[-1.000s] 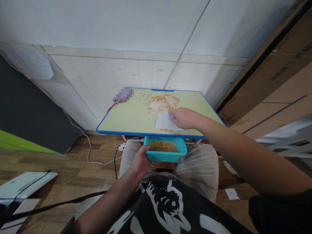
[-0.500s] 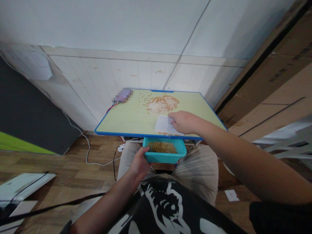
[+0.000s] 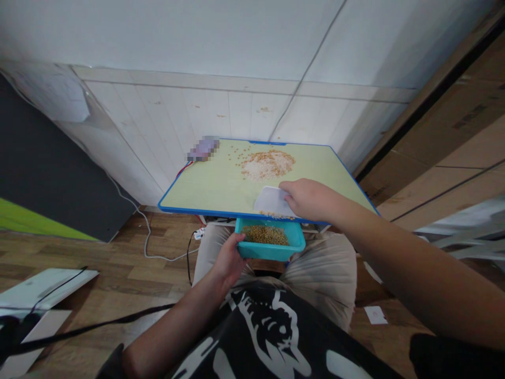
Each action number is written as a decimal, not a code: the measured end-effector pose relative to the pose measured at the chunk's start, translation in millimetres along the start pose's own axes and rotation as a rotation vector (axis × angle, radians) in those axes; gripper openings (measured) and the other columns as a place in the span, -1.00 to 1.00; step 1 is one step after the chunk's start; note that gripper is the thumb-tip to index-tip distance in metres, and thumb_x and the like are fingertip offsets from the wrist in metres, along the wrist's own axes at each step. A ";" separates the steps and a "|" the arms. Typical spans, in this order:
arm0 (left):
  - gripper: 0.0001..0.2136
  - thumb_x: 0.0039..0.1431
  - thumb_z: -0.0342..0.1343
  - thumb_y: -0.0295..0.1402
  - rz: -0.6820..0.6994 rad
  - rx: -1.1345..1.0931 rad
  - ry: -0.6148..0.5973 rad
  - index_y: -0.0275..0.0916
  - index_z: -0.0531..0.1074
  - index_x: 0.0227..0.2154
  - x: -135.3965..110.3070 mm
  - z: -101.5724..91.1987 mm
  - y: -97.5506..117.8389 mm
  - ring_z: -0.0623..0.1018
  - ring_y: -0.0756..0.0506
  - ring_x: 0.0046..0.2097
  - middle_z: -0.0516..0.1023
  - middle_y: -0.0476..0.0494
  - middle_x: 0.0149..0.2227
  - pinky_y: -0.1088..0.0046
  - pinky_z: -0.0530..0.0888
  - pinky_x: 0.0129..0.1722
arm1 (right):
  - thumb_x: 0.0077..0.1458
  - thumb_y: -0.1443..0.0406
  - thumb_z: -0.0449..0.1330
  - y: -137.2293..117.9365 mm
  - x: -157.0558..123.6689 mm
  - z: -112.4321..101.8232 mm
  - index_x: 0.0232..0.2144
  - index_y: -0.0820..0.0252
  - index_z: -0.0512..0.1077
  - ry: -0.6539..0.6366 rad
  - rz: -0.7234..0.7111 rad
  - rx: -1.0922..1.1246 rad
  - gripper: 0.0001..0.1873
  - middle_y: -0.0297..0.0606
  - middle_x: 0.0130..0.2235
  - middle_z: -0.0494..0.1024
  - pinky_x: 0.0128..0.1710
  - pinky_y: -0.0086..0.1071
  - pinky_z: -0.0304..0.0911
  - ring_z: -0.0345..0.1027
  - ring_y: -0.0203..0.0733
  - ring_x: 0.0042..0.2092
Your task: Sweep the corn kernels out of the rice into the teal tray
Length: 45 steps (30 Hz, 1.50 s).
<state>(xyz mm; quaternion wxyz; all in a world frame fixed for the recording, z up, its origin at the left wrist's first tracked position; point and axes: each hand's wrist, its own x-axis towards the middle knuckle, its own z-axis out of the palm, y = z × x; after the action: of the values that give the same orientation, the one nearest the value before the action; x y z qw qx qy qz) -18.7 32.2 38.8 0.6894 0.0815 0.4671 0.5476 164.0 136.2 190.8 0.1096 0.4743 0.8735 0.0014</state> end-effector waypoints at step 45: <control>-0.72 0.09 0.21 -0.38 -0.016 0.003 0.036 -0.22 0.61 -0.11 -2.8 -0.2 1.9 0.66 -0.21 -0.13 0.75 -0.17 -0.15 0.35 0.50 -0.26 | 0.14 0.46 0.14 32.5 72.4 0.1 -0.09 0.32 0.61 -0.149 -0.232 0.177 -0.66 -0.04 -0.09 0.71 -0.25 -0.36 0.29 0.55 -0.10 -0.16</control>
<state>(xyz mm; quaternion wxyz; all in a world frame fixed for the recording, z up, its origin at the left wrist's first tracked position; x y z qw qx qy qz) -20.0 30.6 41.4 0.6853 0.0691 0.4809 0.5425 152.8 214.1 180.3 0.1312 0.3769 0.9086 -0.1232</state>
